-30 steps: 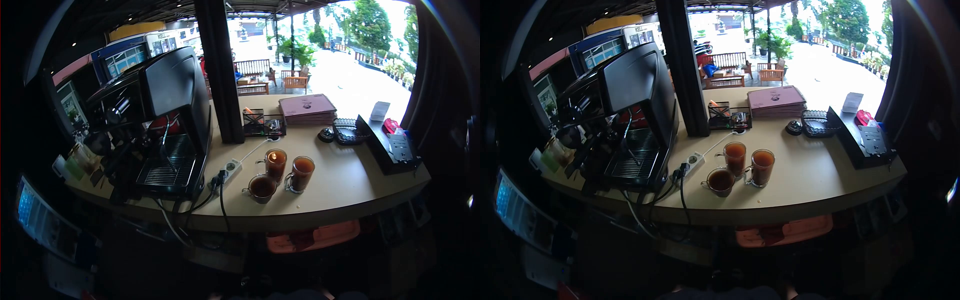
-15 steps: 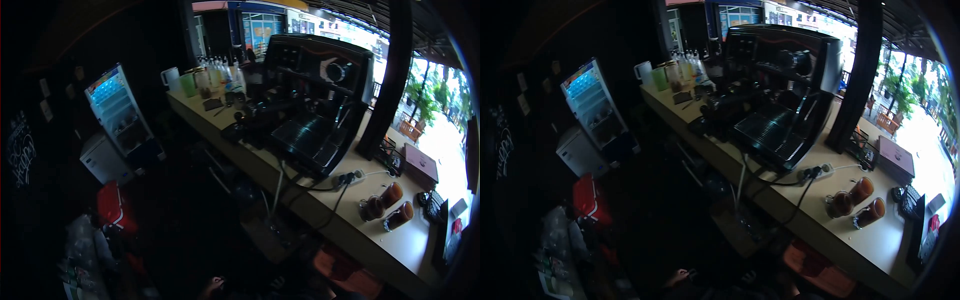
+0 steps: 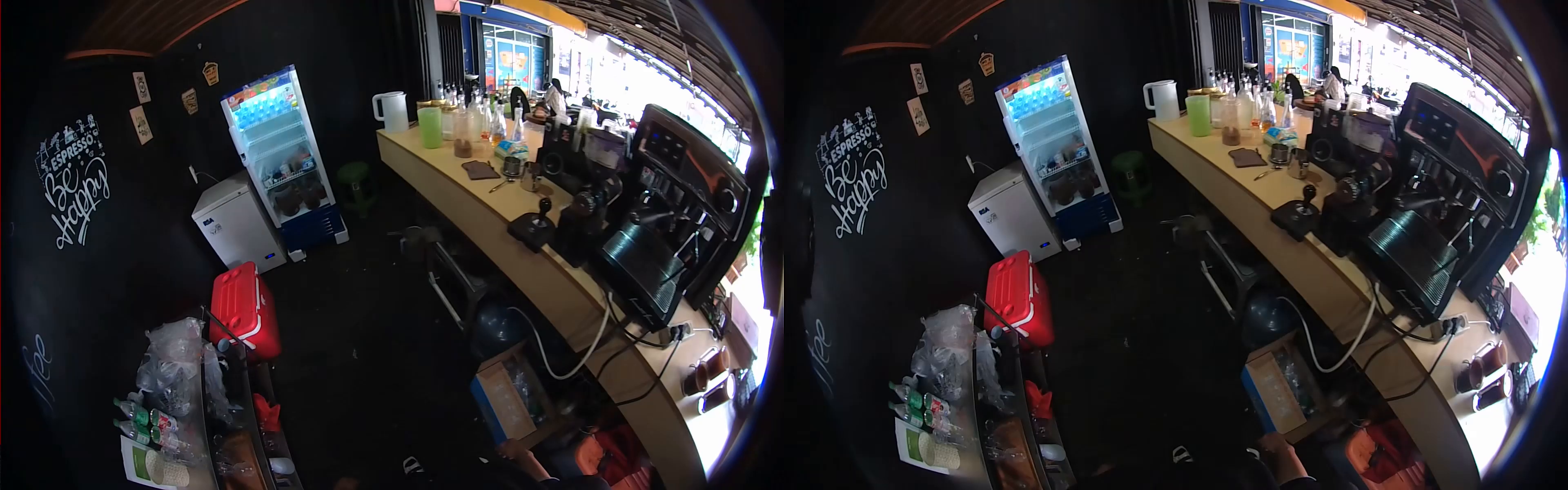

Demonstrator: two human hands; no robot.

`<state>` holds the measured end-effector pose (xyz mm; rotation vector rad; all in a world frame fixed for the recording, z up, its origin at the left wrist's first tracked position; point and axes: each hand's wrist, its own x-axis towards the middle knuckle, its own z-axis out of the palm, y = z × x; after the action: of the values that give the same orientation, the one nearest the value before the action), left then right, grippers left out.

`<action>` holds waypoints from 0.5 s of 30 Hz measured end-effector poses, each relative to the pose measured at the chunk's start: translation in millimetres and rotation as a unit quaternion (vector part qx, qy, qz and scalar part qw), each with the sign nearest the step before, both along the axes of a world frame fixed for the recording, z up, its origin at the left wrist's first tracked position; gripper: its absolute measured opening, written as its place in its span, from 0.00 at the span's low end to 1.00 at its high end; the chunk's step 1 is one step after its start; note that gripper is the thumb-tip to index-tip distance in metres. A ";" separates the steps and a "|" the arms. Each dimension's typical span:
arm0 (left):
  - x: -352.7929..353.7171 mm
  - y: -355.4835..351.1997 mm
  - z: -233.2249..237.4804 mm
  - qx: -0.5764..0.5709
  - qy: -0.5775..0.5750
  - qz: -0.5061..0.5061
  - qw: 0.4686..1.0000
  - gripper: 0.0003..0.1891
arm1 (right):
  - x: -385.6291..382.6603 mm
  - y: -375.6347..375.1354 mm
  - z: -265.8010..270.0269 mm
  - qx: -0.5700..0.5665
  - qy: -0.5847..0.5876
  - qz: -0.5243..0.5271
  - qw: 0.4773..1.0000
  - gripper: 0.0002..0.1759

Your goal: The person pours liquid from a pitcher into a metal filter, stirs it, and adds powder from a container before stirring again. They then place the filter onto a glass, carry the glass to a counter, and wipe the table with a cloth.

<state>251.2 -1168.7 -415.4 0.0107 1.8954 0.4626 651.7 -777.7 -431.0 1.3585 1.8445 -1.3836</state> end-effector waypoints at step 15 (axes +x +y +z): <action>-177.2 229.0 -46.4 0.122 0.103 -0.099 0.982 0.21 | -124.2 93.7 9.0 0.033 -0.093 -0.048 0.994 0.19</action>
<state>74.0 -939.7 -461.7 0.4203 2.0038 0.5713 527.5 -684.0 -422.0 1.5724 1.7362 -1.2051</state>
